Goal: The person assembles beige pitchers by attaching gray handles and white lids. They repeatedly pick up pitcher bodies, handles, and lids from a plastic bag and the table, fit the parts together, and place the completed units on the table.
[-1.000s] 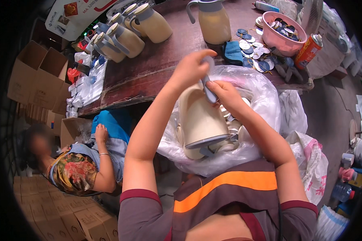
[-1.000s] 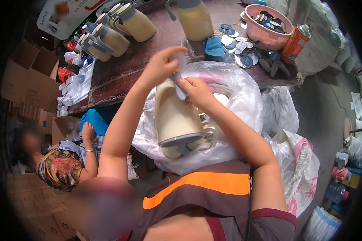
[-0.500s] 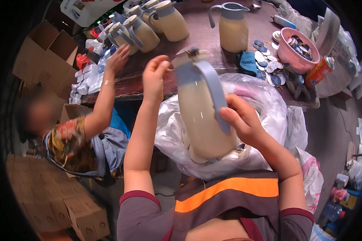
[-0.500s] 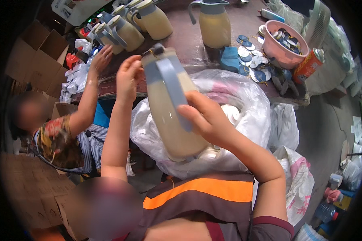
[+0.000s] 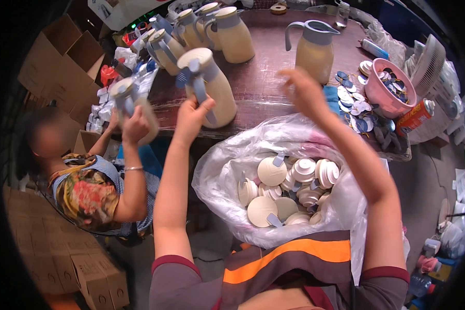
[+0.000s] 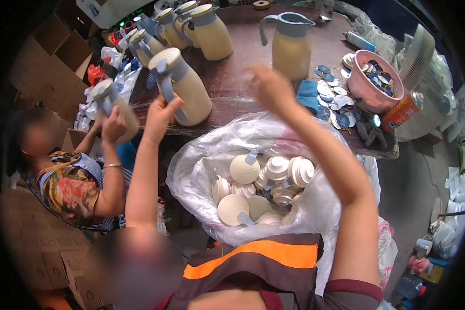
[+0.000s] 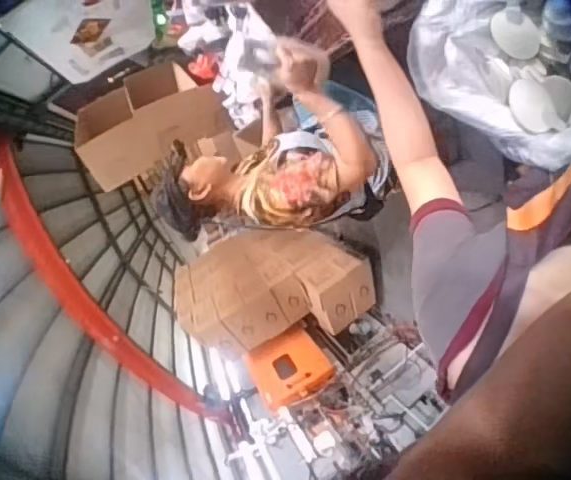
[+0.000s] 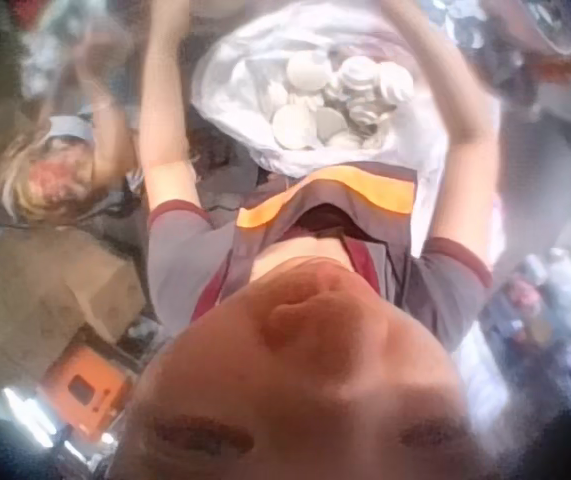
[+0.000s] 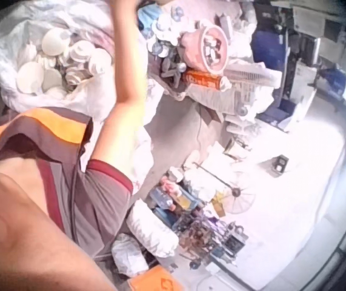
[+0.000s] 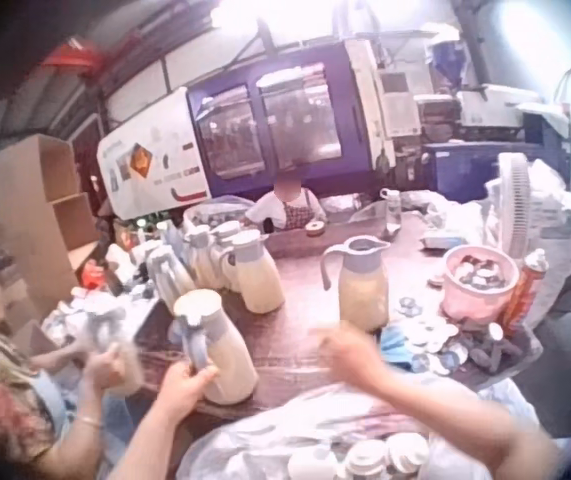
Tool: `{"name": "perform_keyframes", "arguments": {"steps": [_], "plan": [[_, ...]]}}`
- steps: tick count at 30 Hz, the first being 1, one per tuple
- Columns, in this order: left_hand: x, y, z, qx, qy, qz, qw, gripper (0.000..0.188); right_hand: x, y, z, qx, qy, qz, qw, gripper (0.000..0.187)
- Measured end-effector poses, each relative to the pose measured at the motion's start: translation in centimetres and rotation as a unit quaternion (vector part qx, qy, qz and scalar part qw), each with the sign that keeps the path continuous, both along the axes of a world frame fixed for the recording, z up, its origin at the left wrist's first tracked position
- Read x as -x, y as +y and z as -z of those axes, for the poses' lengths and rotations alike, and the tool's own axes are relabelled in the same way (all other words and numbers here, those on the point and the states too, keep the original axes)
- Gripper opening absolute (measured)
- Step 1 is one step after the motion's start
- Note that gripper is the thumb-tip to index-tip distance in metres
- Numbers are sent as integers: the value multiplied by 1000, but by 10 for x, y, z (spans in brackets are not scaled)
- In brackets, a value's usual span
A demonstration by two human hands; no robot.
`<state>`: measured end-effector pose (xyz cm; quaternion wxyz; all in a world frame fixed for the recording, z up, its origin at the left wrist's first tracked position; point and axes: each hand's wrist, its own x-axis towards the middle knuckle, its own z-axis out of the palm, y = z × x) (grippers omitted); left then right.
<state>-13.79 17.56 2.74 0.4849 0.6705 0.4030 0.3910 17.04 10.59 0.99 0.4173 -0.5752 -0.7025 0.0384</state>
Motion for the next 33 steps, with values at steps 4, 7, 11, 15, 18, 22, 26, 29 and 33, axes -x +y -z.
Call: {"name": "perform_keyframes", "arguments": {"steps": [4, 7, 11, 15, 18, 22, 26, 29, 33], "plan": [[48, 72, 16, 19, 77, -90, 993, 28, -95, 72, -21, -151, -180, 163, 958, 51], [67, 94, 30, -46, 100, -247, 963, 43, -158, 114, -35, 11, -178, 231, 956, 69], [64, 53, 43, -199, 141, -337, 909, 41, -141, 115, -53, 135, -76, 202, 967, 47], [18, 10, 41, -182, 121, -188, 958, 34, -110, 83, -51, 59, -74, 172, 981, 36], [-12, -24, 8, -360, 132, -140, 913, 43, -51, 33, -62, -96, -69, 104, 988, 36], [-46, -84, -64, -559, 164, -169, 795, 62, 15, -94, -101, -55, 37, -97, 993, 29], [-34, -133, -87, -424, 78, -81, 898, 16, 29, -165, -55, -42, 301, -100, 948, 39], [-7, -143, -63, -292, 99, -51, 950, 17, 34, -196, 4, 171, 72, -89, 979, 53], [4, -143, -44, -226, 81, -7, 971, 16, 66, -188, 74, 119, -217, -138, 959, 68]]}}
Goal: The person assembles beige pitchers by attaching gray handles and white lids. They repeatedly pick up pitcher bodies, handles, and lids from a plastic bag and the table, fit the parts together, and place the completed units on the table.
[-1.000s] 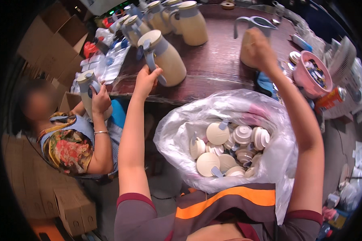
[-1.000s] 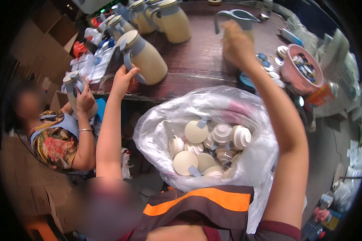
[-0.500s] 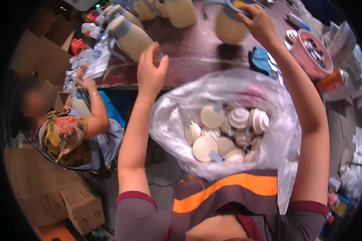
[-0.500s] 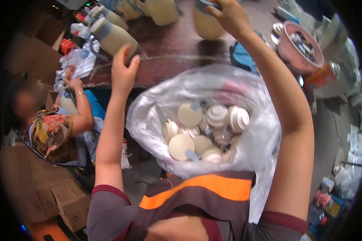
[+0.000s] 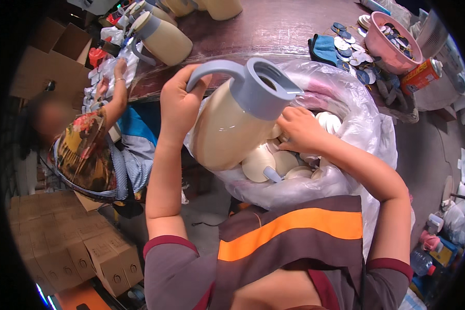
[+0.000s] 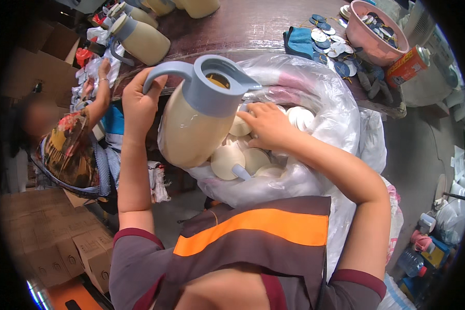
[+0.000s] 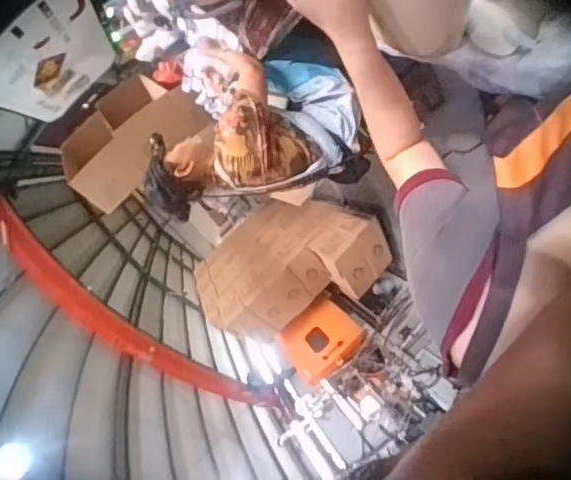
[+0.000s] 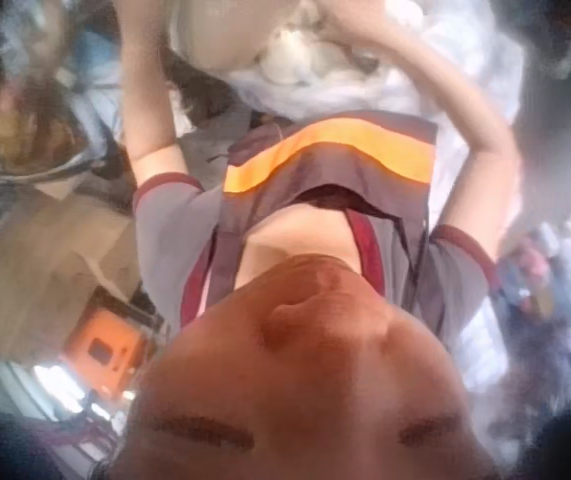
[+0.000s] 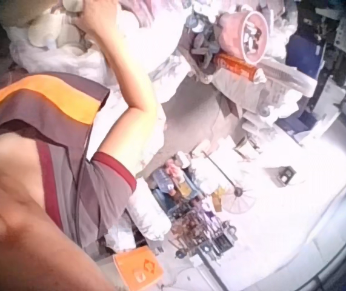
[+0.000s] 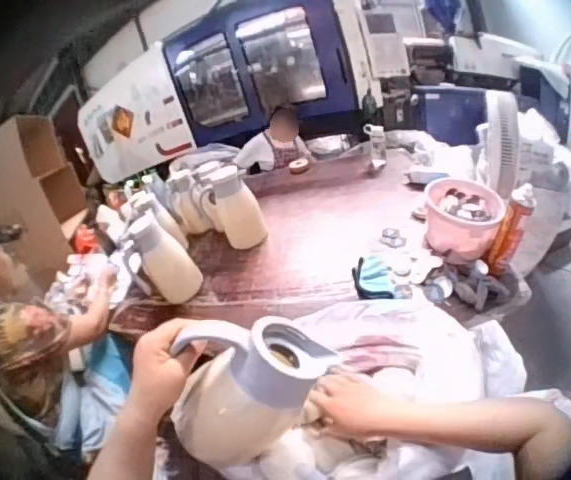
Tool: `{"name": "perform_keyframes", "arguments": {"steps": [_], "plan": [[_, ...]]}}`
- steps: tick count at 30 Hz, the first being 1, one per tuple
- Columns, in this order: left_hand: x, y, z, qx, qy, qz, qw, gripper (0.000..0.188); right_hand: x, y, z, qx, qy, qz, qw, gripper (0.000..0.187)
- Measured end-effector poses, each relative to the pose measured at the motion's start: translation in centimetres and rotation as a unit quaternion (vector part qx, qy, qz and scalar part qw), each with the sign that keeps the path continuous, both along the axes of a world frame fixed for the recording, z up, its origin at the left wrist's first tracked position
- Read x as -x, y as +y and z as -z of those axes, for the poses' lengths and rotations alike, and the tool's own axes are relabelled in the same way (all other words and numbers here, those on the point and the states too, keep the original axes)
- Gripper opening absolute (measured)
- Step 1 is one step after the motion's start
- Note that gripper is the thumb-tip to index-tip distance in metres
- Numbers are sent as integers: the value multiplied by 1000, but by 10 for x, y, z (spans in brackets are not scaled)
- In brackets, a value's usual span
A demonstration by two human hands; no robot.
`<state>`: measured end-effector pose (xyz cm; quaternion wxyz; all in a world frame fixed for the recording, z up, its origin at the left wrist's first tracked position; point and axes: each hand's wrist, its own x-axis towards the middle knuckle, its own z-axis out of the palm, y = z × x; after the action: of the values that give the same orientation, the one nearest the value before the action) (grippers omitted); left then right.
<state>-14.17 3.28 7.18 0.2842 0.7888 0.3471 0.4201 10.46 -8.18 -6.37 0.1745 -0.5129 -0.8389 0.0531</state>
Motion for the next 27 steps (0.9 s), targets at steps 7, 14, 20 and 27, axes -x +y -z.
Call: {"name": "perform_keyframes", "arguments": {"steps": [7, 14, 20, 27], "plan": [[8, -4, -13, 52, 9, -40, 998, 16, 26, 86, 43, 248, -31, -20, 968, 75], [9, 16, -33, -80, 39, -63, 994, 15, -11, 33, 2, 50, 108, 14, 993, 67], [-34, 17, -37, -8, 142, 75, 987, 24, -32, 10, -91, -64, 524, 62, 847, 63], [-90, 46, -45, 147, 195, 304, 921, 21, -24, 2, -99, -324, 309, -192, 873, 47]]}}
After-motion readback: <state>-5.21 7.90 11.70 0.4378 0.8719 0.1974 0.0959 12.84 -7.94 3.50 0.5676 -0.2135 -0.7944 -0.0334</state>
